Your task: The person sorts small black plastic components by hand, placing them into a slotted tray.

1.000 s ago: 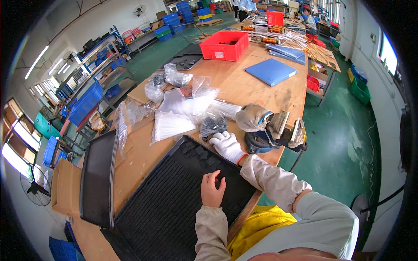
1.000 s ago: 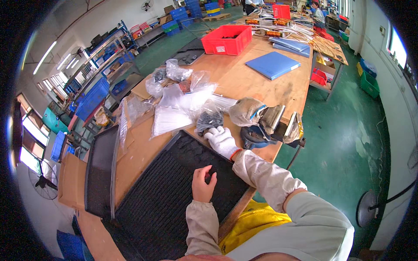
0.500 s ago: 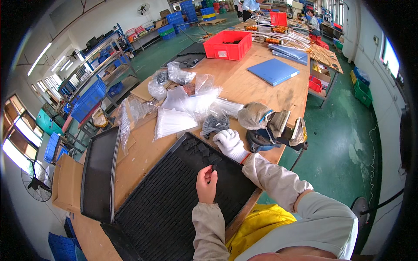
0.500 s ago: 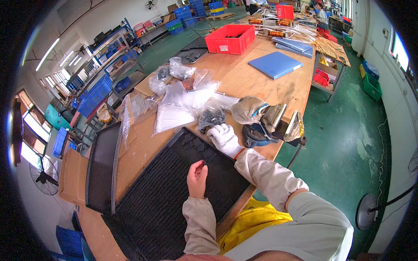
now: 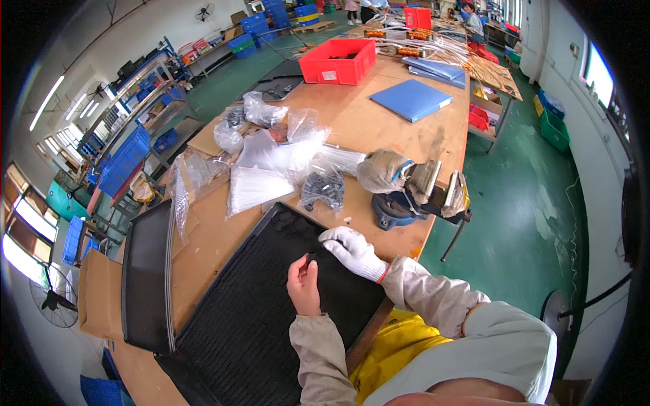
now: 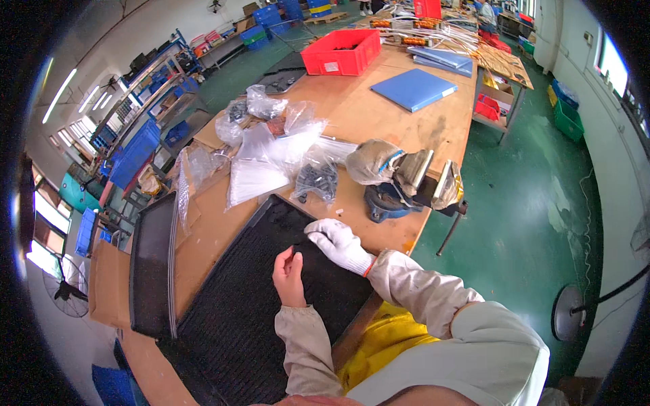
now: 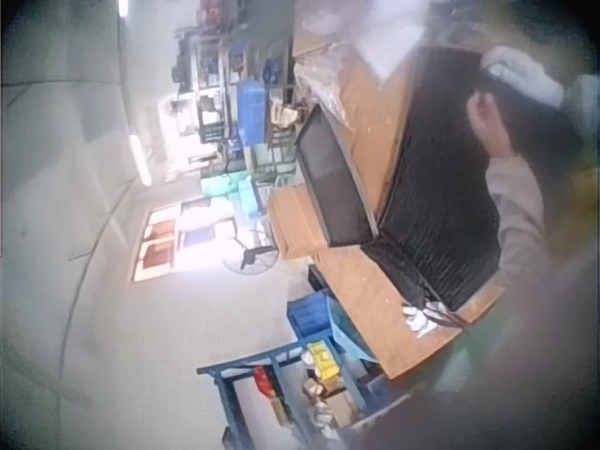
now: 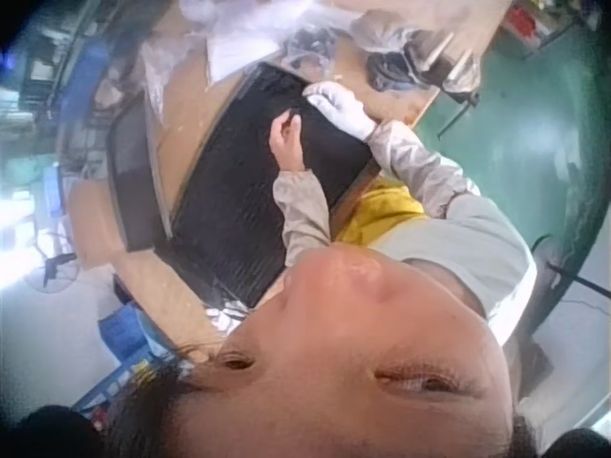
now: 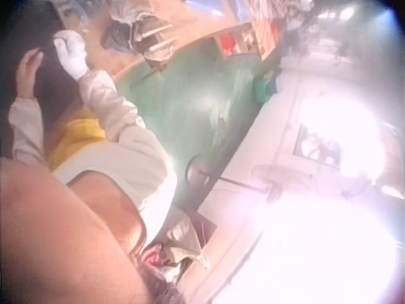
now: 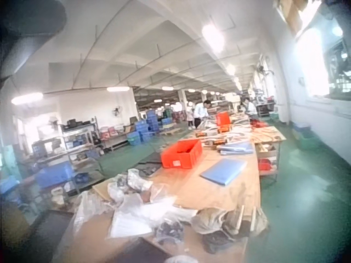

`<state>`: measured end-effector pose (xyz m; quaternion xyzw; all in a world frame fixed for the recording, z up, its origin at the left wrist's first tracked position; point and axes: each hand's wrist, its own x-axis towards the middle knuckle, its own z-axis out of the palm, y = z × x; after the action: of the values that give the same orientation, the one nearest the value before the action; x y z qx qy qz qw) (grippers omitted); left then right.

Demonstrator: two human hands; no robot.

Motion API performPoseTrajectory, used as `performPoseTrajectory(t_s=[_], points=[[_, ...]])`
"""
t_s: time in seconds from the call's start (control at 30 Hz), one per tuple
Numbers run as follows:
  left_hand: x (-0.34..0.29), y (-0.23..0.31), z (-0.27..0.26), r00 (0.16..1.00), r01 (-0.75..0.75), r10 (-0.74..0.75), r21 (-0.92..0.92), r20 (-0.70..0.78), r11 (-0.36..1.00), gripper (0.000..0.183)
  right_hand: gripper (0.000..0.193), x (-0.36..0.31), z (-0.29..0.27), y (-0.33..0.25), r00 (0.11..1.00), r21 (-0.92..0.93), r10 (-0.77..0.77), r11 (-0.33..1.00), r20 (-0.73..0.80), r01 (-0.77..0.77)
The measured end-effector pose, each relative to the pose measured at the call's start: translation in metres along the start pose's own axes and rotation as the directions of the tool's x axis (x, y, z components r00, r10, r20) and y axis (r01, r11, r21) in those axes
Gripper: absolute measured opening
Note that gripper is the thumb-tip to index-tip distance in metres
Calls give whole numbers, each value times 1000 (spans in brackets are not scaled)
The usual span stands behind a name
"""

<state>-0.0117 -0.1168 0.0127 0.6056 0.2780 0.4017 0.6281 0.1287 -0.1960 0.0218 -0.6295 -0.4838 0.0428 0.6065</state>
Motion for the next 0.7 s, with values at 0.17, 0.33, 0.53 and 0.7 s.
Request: performPoseTrajectory(t_s=[0.17, 0.33, 0.53, 0.7], points=[[0, -6, 1, 998, -66, 65, 133, 13, 989, 22, 16, -1, -1, 4, 972, 226, 221, 946, 76, -232], [-3, -5, 2, 993, -108, 94, 254, 67, 961, 22, 19, -2, -4, 6, 937, 411, 311, 842, 158, -349], [-6, -1, 5, 987, -150, 116, 372, 113, 916, 22, 21, -3, -4, 4, 928, 405, 278, 841, 247, -359], [-5, -4, 3, 983, -180, 153, 354, 104, 918, 20, 22, -3, -3, 7, 919, 387, 314, 837, 241, -387]])
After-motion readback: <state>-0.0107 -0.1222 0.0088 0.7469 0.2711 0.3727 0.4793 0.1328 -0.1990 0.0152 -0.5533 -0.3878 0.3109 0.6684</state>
